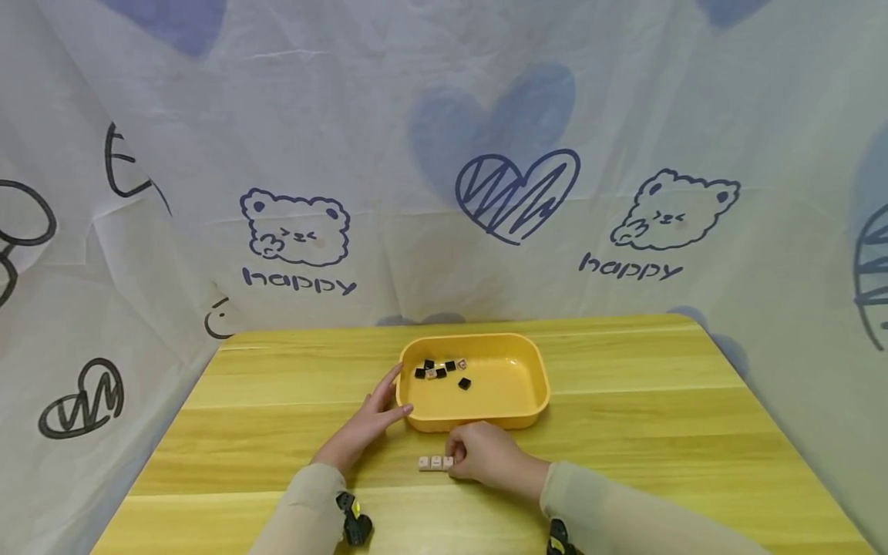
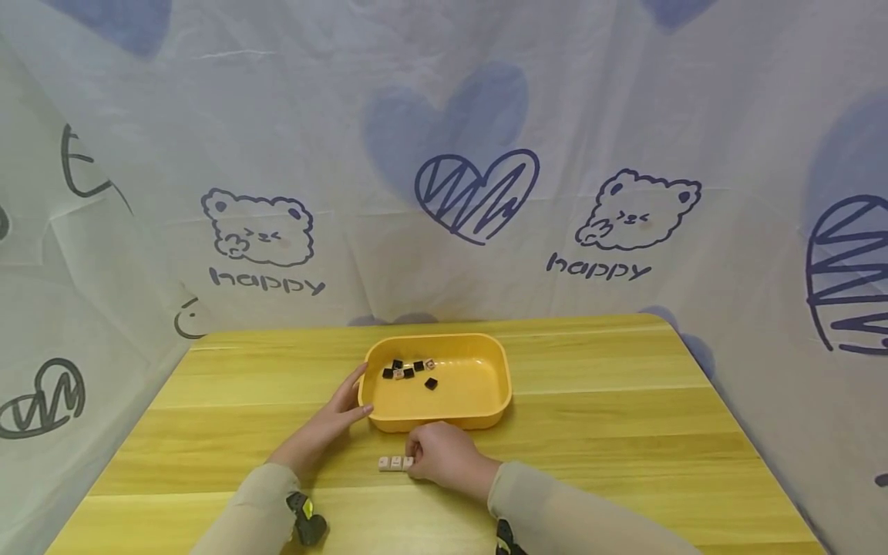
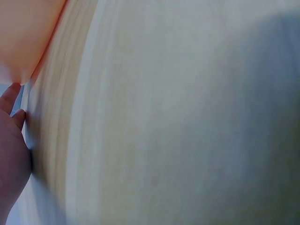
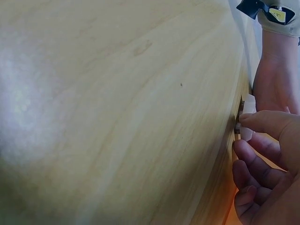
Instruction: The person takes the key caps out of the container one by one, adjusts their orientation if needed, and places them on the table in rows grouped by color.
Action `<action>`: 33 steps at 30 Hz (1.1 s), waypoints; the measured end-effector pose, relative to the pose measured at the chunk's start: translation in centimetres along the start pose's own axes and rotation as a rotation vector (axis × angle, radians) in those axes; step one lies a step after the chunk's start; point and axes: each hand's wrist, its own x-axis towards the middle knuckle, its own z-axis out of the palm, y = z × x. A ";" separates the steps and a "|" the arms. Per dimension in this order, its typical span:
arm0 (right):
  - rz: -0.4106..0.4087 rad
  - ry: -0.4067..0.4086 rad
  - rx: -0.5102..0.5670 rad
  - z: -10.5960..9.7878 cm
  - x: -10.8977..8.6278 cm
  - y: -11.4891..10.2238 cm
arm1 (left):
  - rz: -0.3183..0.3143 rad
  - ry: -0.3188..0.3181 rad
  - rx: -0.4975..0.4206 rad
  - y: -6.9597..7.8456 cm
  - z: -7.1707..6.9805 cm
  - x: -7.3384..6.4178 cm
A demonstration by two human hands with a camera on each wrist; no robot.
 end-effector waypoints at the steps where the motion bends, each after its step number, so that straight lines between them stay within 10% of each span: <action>1: -0.001 0.000 -0.002 -0.1 0.0 -0.1 | 0.001 -0.002 0.000 0.0 0.0 0.0; 16: -0.112 0.000 -0.108 -5.5 -0.5 -2.9 | 0.006 -0.020 -0.005 -0.5 -0.2 0.1; 33: -0.048 -0.025 -0.168 -10.5 5.8 -0.9 | 0.006 -0.002 0.011 -0.1 -0.2 -0.1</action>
